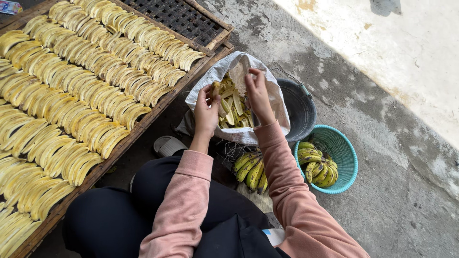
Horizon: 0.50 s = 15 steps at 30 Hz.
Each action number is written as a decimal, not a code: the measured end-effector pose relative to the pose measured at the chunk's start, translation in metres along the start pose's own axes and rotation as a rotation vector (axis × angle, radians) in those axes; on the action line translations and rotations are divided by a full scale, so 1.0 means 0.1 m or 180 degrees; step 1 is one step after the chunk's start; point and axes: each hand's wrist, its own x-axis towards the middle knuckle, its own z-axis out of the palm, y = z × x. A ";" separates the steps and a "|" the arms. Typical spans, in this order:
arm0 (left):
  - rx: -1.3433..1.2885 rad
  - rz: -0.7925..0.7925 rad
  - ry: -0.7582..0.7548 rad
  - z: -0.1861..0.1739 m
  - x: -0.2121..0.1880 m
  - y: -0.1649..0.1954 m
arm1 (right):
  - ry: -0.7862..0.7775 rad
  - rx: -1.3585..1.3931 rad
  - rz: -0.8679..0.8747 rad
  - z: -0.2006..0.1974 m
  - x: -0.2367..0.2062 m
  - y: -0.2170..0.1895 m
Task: The person sits on the ground peeling bananas with a knife, drops the peels into a sack, and arranges the peeled banana halves in rows on woven bamboo drying trays. They take whole bananas from a plastic basket, slice them lengthwise, and place the slices onto the trays.
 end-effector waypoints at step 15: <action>0.0138 0.0239 -0.0222 0.17 0.03 0.23 | -0.0456 0.0077 -0.1007 0.27 -0.24 -0.49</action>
